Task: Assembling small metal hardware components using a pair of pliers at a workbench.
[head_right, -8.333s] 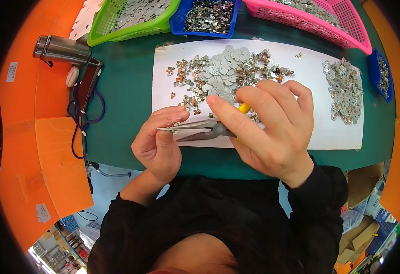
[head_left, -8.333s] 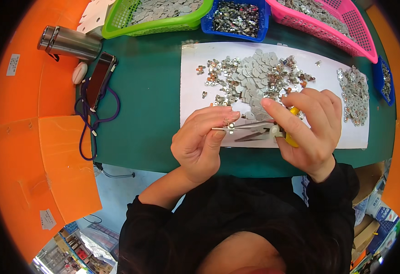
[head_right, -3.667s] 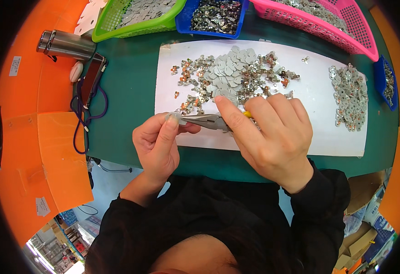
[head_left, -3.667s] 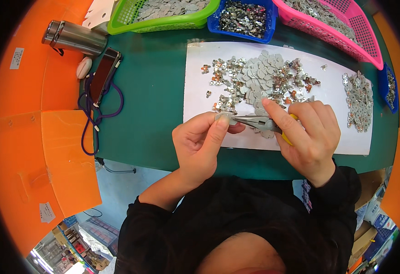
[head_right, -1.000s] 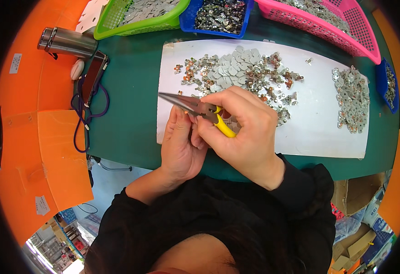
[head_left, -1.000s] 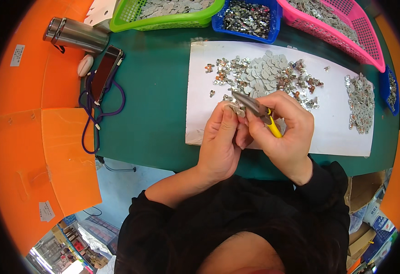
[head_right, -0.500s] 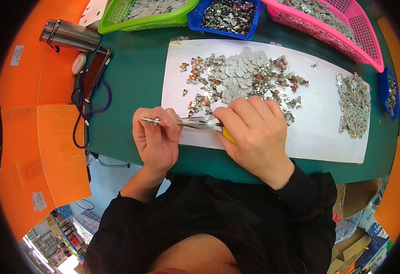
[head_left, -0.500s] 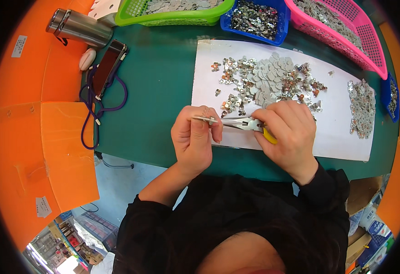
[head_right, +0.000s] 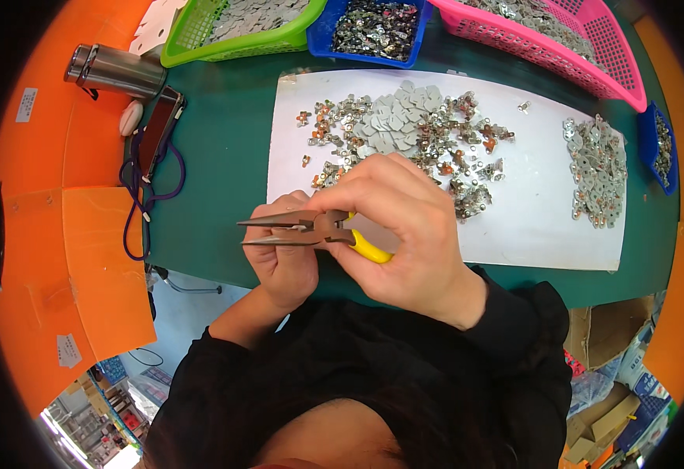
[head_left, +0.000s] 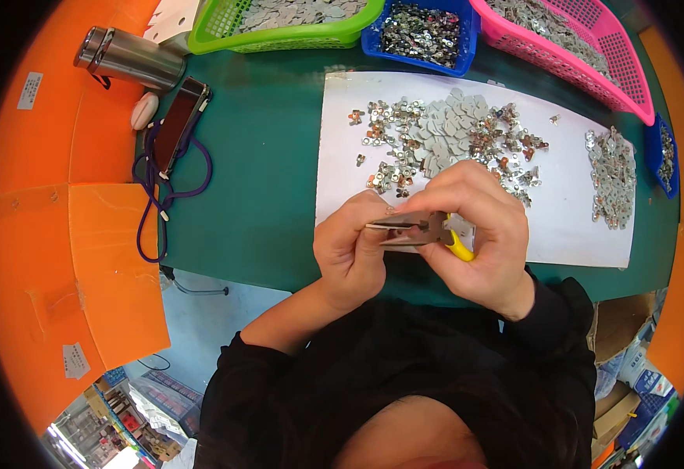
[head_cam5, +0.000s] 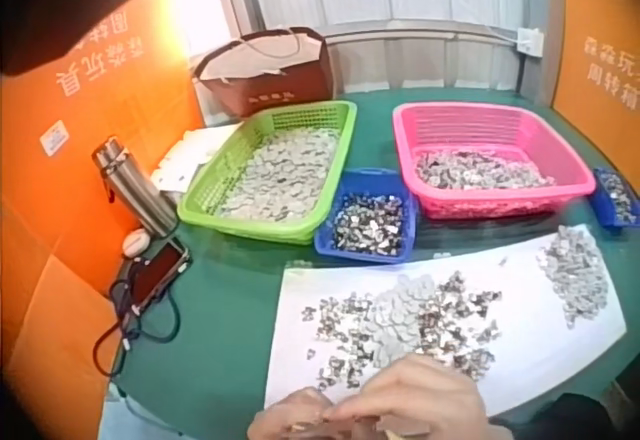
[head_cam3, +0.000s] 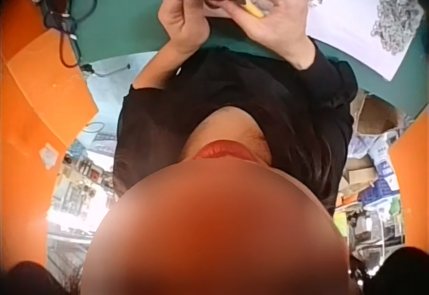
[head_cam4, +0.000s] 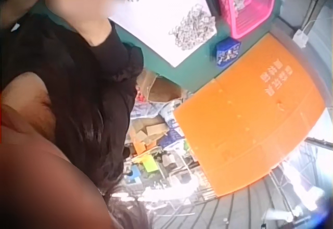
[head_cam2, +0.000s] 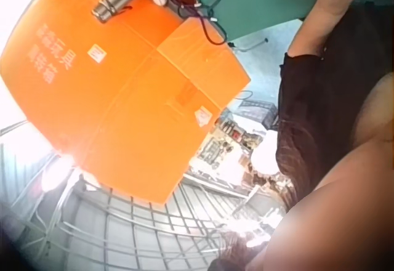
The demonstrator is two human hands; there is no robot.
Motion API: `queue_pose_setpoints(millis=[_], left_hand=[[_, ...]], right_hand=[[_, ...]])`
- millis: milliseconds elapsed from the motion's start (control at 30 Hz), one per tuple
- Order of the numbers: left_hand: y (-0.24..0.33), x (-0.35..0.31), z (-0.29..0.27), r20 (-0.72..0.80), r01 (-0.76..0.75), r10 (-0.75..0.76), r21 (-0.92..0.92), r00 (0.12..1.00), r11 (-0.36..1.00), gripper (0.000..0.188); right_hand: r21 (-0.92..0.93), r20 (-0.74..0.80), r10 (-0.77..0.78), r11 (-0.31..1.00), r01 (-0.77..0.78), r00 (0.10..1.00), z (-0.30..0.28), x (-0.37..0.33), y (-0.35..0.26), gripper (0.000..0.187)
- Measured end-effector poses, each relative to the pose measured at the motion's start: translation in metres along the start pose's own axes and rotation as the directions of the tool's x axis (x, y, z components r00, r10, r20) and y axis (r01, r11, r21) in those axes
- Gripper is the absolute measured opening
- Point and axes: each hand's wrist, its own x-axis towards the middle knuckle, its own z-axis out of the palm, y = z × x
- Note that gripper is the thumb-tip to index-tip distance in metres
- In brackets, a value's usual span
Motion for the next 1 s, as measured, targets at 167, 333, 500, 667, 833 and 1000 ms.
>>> queue_pose_setpoints(millis=[167,333,500,667,833,1000], left_hand=[[0.003,0.003,-0.005,0.035,0.016,-0.023,0.187,0.999,0.982,0.017],[0.016,0.013,0.001,0.065,0.143,-0.154,0.153,0.986,0.978,0.021],[0.02,0.007,0.007,-0.007,0.337,-0.345,-0.202,0.939,0.92,0.022],[0.019,0.02,-0.011,0.113,0.191,-0.196,0.059,0.974,0.98,0.018],[0.016,0.021,-0.018,0.174,0.035,-0.072,0.207,0.982,0.978,0.014],[0.027,0.014,-0.011,-0.013,0.375,-0.375,0.031,0.927,0.927,0.021]], right_hand=[[0.006,-0.018,0.044,0.999,-0.044,0.999,0.0,-0.006,0.004,0.037],[-0.395,-0.083,-0.258,0.895,0.206,0.963,0.0,-0.009,0.009,0.042],[-0.536,-0.088,-0.321,0.813,0.227,0.943,0.004,-0.012,0.007,0.032],[-0.403,-0.072,-0.251,0.893,0.201,0.965,-0.002,-0.007,0.004,0.039],[-0.441,-0.004,-0.151,0.888,0.134,0.988,-0.009,-0.002,-0.004,0.033],[0.113,0.259,0.411,0.886,-0.45,0.874,-0.034,-0.007,-0.006,0.016]])
